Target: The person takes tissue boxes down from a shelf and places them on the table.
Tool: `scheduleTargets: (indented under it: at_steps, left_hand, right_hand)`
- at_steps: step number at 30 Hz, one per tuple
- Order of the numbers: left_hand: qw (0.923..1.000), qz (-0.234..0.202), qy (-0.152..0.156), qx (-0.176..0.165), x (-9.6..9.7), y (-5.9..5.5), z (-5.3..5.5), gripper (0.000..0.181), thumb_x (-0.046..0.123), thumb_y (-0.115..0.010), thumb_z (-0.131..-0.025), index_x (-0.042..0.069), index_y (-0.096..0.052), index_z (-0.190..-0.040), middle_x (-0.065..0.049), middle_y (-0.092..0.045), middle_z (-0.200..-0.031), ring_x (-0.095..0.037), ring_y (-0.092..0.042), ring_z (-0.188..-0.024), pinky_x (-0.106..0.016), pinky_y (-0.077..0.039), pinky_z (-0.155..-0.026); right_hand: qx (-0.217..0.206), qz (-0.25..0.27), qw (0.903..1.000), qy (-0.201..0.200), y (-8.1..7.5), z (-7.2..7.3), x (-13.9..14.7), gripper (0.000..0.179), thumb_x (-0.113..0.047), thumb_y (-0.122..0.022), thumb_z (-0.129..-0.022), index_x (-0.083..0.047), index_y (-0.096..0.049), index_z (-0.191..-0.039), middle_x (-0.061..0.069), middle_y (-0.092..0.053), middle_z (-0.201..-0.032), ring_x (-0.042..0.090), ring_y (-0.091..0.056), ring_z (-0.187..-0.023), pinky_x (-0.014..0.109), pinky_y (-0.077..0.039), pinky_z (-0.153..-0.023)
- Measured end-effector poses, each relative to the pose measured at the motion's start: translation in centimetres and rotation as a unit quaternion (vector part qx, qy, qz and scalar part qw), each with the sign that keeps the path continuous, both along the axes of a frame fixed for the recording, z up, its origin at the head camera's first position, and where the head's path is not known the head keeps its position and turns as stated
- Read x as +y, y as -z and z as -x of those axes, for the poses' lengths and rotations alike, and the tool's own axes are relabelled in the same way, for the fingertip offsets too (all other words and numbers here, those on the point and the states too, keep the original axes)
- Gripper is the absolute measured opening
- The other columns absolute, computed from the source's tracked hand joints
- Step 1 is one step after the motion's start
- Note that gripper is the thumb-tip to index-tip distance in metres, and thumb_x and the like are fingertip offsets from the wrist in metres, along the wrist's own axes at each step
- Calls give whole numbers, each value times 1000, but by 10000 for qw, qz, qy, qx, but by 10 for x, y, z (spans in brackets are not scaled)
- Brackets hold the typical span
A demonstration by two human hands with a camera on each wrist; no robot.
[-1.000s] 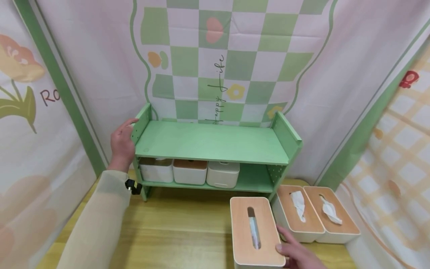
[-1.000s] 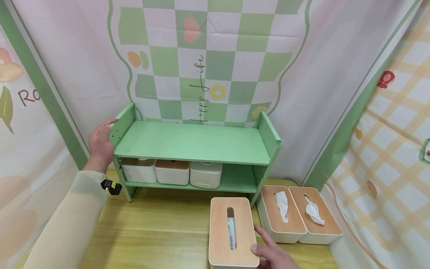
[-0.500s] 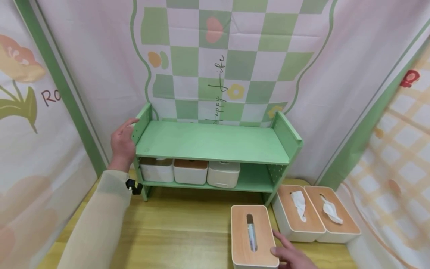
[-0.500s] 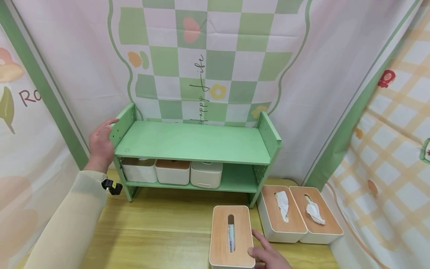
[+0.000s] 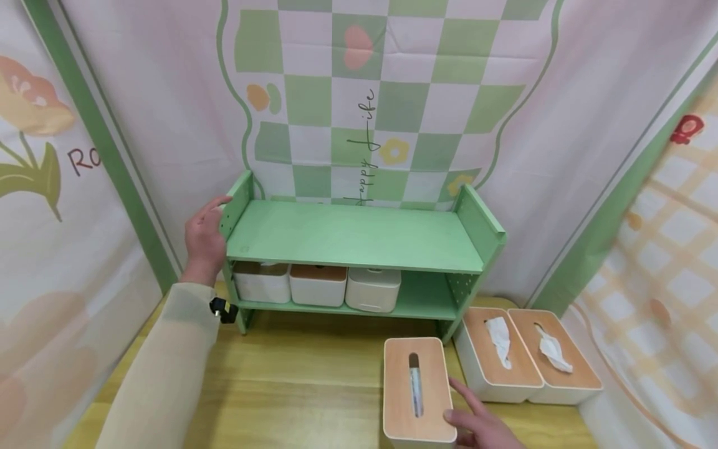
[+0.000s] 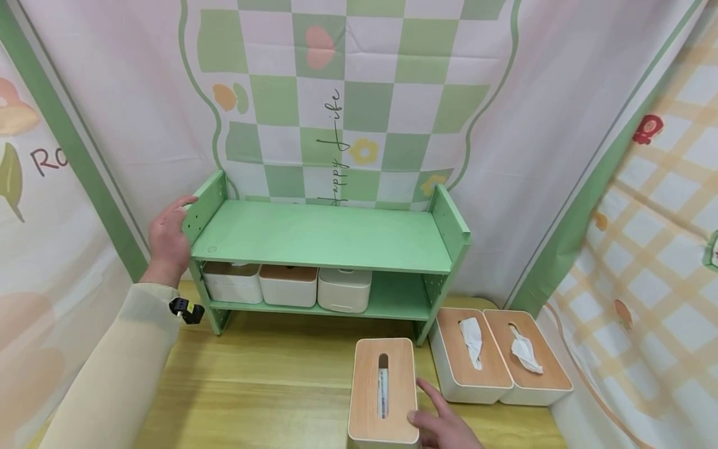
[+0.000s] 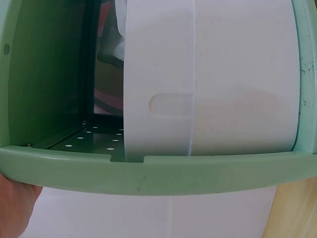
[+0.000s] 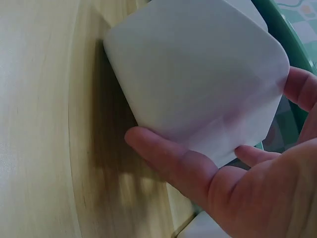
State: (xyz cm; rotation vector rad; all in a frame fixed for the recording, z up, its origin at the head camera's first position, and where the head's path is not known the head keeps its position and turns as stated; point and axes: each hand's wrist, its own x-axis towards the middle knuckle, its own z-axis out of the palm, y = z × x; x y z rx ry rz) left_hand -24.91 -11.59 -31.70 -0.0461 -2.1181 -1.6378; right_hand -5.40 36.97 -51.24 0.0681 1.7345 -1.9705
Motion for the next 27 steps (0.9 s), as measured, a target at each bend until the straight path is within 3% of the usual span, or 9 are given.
scheduleTargets:
  at_steps: [4,10,12,19,27]
  left_hand:
    - [10000,-31,19,18,-2,3,4,49,28,-29,-104,14,-57,-141,9,-23,-49,-4,-17,-34,-23,-22,-35]
    - [10000,-64,16,29,-15,24,30,47,38,-30,-104,27,-60,-139,7,-23,-49,-4,-21,-36,-27,-23,-33]
    - [10000,-75,2,29,-18,28,34,47,41,-31,-104,29,-61,-138,6,-24,-49,-7,-21,-37,-29,-23,-32]
    - [9999,-104,49,67,-18,28,33,47,41,-31,-103,30,-62,-136,6,-23,-50,-9,-20,-38,-31,-23,-31]
    - [9999,-81,33,78,-19,29,35,47,40,-31,-103,29,-61,-138,6,-23,-49,-8,-19,-37,-30,-22,-32]
  right_hand:
    - [-58,-13,10000,78,2,3,1,89,-18,-55,-101,-5,17,-151,21,-60,-120,46,-63,-103,53,-53,-85]
    - [-343,100,9990,287,1,4,-1,89,-20,-54,-102,-4,18,-151,22,-62,-119,42,-63,-103,52,-53,-86]
    - [-362,129,9987,339,1,4,-1,89,-21,-55,-102,-3,18,-151,20,-63,-117,40,-64,-102,51,-53,-85]
    - [-536,162,9968,569,1,5,-2,90,-24,-57,-102,-1,14,-152,15,-67,-111,36,-64,-102,49,-52,-85]
    - [-537,157,9959,717,1,5,-3,94,-27,-60,-100,3,13,-152,16,-64,-116,38,-63,-104,52,-51,-88]
